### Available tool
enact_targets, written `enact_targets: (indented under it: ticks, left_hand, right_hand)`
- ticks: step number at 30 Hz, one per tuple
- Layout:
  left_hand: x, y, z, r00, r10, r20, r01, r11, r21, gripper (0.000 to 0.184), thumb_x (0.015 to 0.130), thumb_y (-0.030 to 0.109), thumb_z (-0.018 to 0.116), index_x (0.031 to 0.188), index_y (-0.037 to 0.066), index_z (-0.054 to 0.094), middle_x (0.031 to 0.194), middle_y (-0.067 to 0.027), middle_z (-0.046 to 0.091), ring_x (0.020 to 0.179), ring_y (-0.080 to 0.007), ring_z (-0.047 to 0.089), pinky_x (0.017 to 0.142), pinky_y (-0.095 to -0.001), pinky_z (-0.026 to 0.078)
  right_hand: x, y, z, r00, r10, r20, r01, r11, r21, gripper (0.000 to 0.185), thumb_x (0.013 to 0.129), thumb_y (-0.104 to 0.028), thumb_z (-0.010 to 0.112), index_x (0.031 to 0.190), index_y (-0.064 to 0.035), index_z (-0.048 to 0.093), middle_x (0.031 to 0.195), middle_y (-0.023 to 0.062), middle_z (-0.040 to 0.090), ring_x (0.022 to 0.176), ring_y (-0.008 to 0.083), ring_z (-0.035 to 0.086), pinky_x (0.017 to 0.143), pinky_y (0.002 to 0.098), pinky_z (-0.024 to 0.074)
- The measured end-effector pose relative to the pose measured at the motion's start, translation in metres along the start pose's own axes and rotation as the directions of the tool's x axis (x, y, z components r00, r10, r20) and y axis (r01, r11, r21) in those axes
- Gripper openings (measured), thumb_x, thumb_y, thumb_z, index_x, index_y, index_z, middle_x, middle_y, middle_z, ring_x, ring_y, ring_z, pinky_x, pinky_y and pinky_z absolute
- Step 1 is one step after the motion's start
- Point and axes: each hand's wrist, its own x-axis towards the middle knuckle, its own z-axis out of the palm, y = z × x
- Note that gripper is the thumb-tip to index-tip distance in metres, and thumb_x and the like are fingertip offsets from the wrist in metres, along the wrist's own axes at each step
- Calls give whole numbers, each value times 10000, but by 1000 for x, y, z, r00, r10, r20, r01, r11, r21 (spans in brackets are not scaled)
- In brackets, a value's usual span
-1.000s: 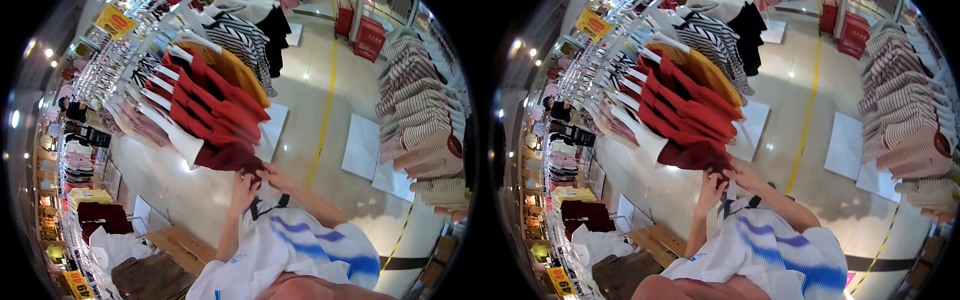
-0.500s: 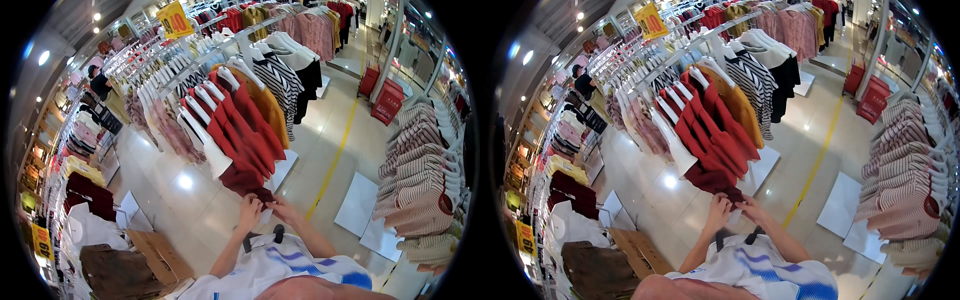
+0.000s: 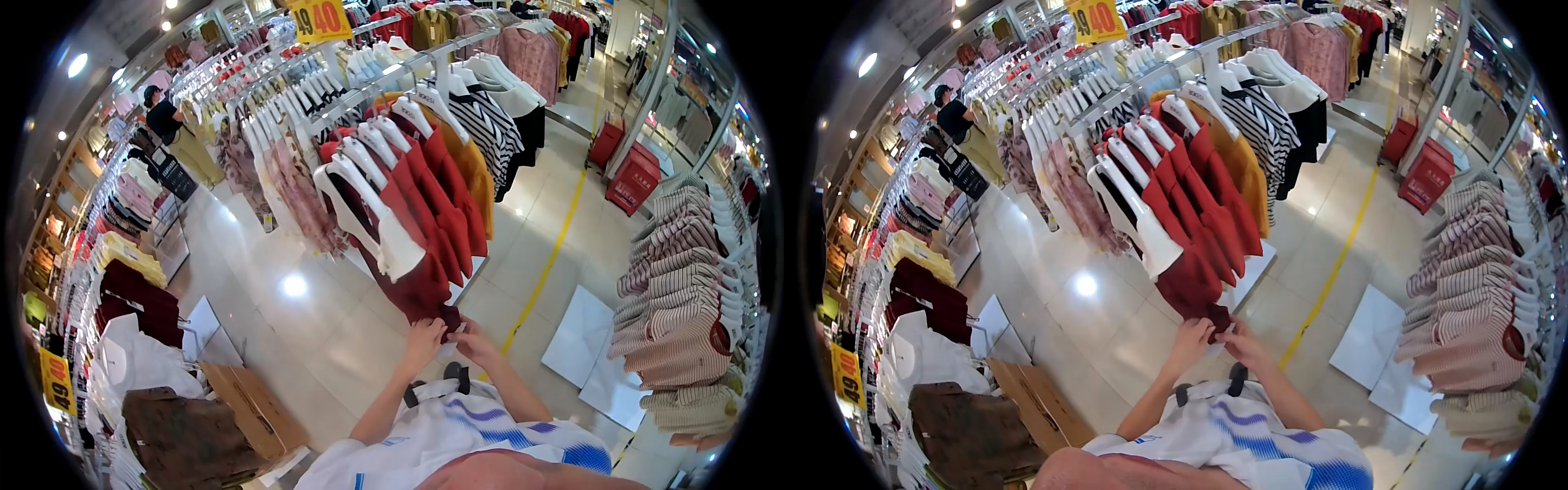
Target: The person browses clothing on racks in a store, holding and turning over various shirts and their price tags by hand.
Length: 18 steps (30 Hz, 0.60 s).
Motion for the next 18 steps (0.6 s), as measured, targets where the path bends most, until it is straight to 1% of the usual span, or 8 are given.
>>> enact_targets:
  ticks: [3,4,6,9,13,15,16,18]
  left_hand:
    - [-5,4,-5,999,-22,28,23,998,-54,80,840,120,552,851,42,537,807,-156,553,815,-352,522,706,-445,394]
    - [-8,1,-5,999,-21,32,23,998,-54,80,840,120,552,851,42,537,807,-156,553,815,-352,522,706,-445,394]
    - [-11,-4,-5,1000,-15,-3,15,998,-59,77,836,118,558,857,47,540,805,-149,553,818,-348,520,707,-445,393]
    - [-18,-8,-7,1000,-4,2,4,999,-43,76,834,120,561,856,50,541,804,-143,550,823,-345,517,708,-443,394]
    - [-24,-11,-5,1000,12,-10,-13,999,-38,75,836,123,561,861,55,544,806,-138,546,809,-342,522,696,-442,395]
    - [-24,-9,-6,1000,15,-27,-18,997,-81,70,838,119,557,871,57,548,822,-138,548,803,-341,528,683,-440,399]
    - [-25,-8,-8,1000,14,-25,-16,997,-79,70,838,119,557,871,57,548,822,-138,548,803,-341,528,683,-440,399]
    - [-25,-5,-11,999,-14,-47,10,995,-96,69,837,106,554,876,49,551,841,-143,551,794,-347,535,670,-436,405]
  right_hand:
    - [-2,3,12,998,25,-59,-27,999,-27,552,715,122,572,1227,7,399,1065,108,560,946,202,586,827,331,486]
    - [-1,6,14,998,25,-62,-26,999,-24,552,715,122,572,1227,7,399,1065,108,560,946,202,586,827,331,486]
    - [2,10,16,996,34,-80,-43,993,-112,589,718,121,557,1262,-4,369,1068,97,556,992,197,569,881,325,460]
    - [1,17,22,996,27,-83,-38,989,-143,603,708,131,538,1266,-14,361,1053,96,551,981,205,570,864,334,472]
    - [-6,22,26,989,49,-140,-68,988,-139,569,711,124,530,1238,-21,375,1050,98,545,972,209,570,835,342,483]
    - [-7,29,21,985,15,-172,-22,999,-39,564,719,85,574,1246,-2,390,1044,101,561,934,217,589,798,342,500]
    - [-10,29,21,985,16,-172,-23,999,-36,564,719,85,574,1246,-2,390,1044,101,561,934,217,589,798,342,500]
    - [-18,25,23,963,117,-241,-122,992,-7,421,778,19,573,1167,-18,418,1014,80,560,935,199,586,825,339,485]
